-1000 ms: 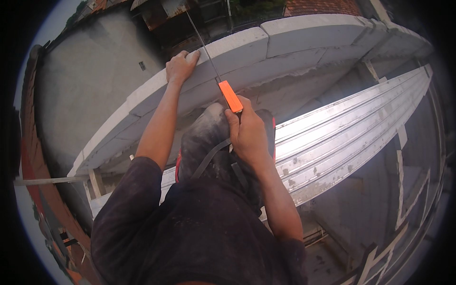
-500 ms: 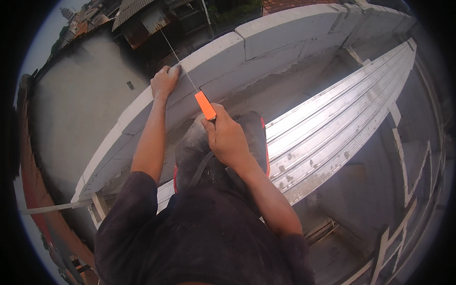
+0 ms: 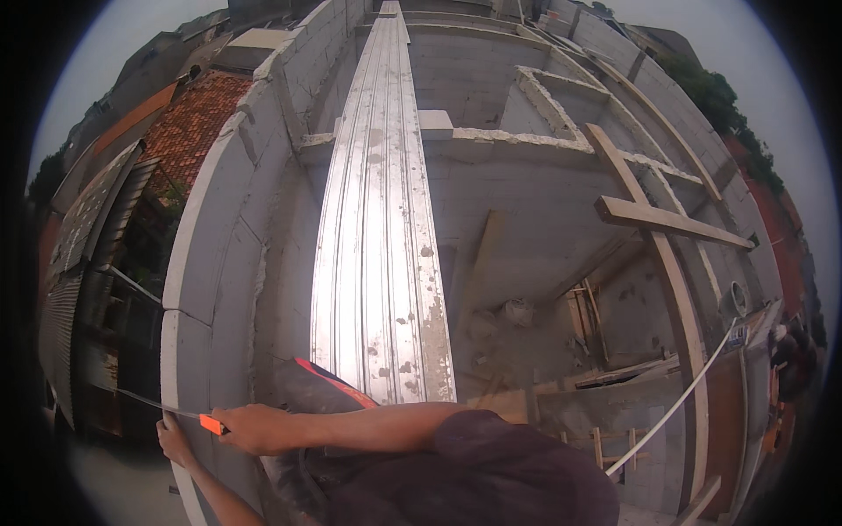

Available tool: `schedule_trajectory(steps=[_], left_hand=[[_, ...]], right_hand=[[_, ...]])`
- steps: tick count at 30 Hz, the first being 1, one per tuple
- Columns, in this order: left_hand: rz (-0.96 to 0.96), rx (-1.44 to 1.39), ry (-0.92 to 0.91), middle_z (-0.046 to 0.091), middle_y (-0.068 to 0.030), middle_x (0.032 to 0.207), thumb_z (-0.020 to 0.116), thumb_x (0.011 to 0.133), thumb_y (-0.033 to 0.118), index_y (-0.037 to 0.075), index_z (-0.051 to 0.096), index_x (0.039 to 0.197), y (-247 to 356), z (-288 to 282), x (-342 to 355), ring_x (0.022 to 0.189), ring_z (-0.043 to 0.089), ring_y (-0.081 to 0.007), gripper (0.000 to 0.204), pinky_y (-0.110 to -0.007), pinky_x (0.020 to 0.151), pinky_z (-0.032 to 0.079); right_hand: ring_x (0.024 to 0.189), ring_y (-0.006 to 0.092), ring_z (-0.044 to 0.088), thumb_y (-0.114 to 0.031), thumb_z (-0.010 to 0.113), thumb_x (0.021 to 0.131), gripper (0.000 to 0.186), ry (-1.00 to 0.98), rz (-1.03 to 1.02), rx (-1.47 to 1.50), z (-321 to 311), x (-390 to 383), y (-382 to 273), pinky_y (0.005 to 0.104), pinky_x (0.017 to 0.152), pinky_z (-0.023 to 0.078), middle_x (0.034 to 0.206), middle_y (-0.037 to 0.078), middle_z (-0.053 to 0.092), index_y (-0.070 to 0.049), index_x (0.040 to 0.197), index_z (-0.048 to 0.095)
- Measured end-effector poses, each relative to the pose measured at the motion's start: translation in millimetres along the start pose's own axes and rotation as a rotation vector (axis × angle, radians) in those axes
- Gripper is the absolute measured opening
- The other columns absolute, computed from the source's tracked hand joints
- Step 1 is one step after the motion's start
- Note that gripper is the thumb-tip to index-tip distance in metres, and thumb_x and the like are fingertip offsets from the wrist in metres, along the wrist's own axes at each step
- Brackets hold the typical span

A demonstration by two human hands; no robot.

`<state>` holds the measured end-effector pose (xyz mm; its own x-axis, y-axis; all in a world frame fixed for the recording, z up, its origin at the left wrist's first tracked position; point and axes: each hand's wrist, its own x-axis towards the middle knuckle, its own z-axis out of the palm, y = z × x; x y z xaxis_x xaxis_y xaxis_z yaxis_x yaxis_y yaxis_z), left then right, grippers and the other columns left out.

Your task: The person uses a hand saw to cut a white concrete block on a rooftop. They hold the block with one hand and saw back and forth with the other, creating a cut line along the block's length.

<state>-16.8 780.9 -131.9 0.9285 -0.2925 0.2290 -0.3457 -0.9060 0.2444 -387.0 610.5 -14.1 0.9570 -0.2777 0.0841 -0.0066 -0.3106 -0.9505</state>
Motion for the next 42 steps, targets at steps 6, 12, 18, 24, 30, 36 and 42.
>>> schedule_trajectory(steps=[6, 12, 18, 24, 30, 36, 42], left_hand=[[-0.021, -0.008, 0.026, 0.077, -0.024, 0.114, 0.047, 0.106, 0.057, 0.009, 0.07, 0.129, 7.0, -3.9, -8.3, 0.108, 0.071, -0.0493, 0.058, -0.06, 0.094, 0.054], [-0.082, 0.026, 0.06, 0.076, -0.0254, 0.116, 0.052, 0.103, 0.058, 0.005, 0.073, 0.124, 11.2, -19.2, -19.4, 0.11, 0.072, -0.0479, 0.061, -0.058, 0.096, 0.055], [-0.121, -0.006, 0.015, 0.077, -0.0215, 0.123, 0.06, 0.095, 0.063, 0.009, 0.076, 0.131, 41.7, -39.6, -24.9, 0.123, 0.069, -0.0381, 0.066, -0.049, 0.109, 0.048], [-0.172, -0.027, 0.001, 0.078, -0.021, 0.121, 0.061, 0.093, 0.065, 0.01, 0.077, 0.129, 36.3, -47.1, -31.9, 0.122, 0.07, -0.0372, 0.067, -0.048, 0.108, 0.049], [-0.149, -0.01, 0.032, 0.079, -0.0213, 0.119, 0.061, 0.093, 0.064, 0.009, 0.079, 0.125, 39.9, -44.3, -30.2, 0.116, 0.073, -0.0393, 0.065, -0.05, 0.104, 0.051], [-0.094, 0.009, 0.071, 0.078, -0.0222, 0.121, 0.06, 0.094, 0.062, 0.007, 0.078, 0.124, 39.5, -37.2, -26.7, 0.117, 0.072, -0.0402, 0.066, -0.049, 0.105, 0.052], [-0.137, -0.015, 0.013, 0.078, -0.0246, 0.118, 0.057, 0.097, 0.065, 0.009, 0.078, 0.124, 43.8, -45.7, -30.8, 0.116, 0.073, -0.0443, 0.065, -0.052, 0.104, 0.054]], right_hand=[[0.105, 0.053, 0.069, -0.029, 0.059, 0.11, 0.045, -0.067, 0.045, -0.056, -11.4, -19.5, -8.6, 0.0585, 0.093, 0.053, 0.114, 0.031, 0.07, 0.004, 0.137, 0.046], [0.098, 0.0545, 0.068, -0.031, 0.058, 0.111, 0.045, -0.032, -0.026, -0.082, 7.9, 8.3, 1.3, 0.0596, 0.086, 0.053, 0.103, 0.03, 0.071, -0.004, 0.145, 0.046], [0.09, 0.05, 0.071, -0.02, 0.061, 0.109, 0.036, 0.092, -0.064, -0.11, 6.9, -33.0, 10.7, 0.0511, 0.079, 0.055, 0.094, 0.026, 0.071, -0.003, 0.14, 0.052], [0.089, 0.0498, 0.071, -0.018, 0.063, 0.108, 0.036, 0.059, -0.056, -0.196, 14.2, -22.3, -7.4, 0.0514, 0.079, 0.056, 0.099, 0.025, 0.073, -0.004, 0.139, 0.053], [0.092, 0.0494, 0.072, -0.017, 0.065, 0.107, 0.038, 0.062, -0.026, -0.156, 19.8, -13.3, -11.4, 0.0531, 0.08, 0.057, 0.108, 0.025, 0.073, -0.004, 0.139, 0.053], [0.095, 0.0482, 0.072, -0.016, 0.068, 0.105, 0.041, 0.177, -0.159, -0.198, 18.0, -60.9, 7.8, 0.0523, 0.081, 0.059, 0.117, 0.025, 0.072, 0.0, 0.14, 0.055], [0.094, 0.0477, 0.073, -0.019, 0.068, 0.105, 0.044, 0.08, -0.041, -0.176, 22.5, -19.0, -3.2, 0.0508, 0.078, 0.059, 0.12, 0.024, 0.072, -0.002, 0.143, 0.055]])
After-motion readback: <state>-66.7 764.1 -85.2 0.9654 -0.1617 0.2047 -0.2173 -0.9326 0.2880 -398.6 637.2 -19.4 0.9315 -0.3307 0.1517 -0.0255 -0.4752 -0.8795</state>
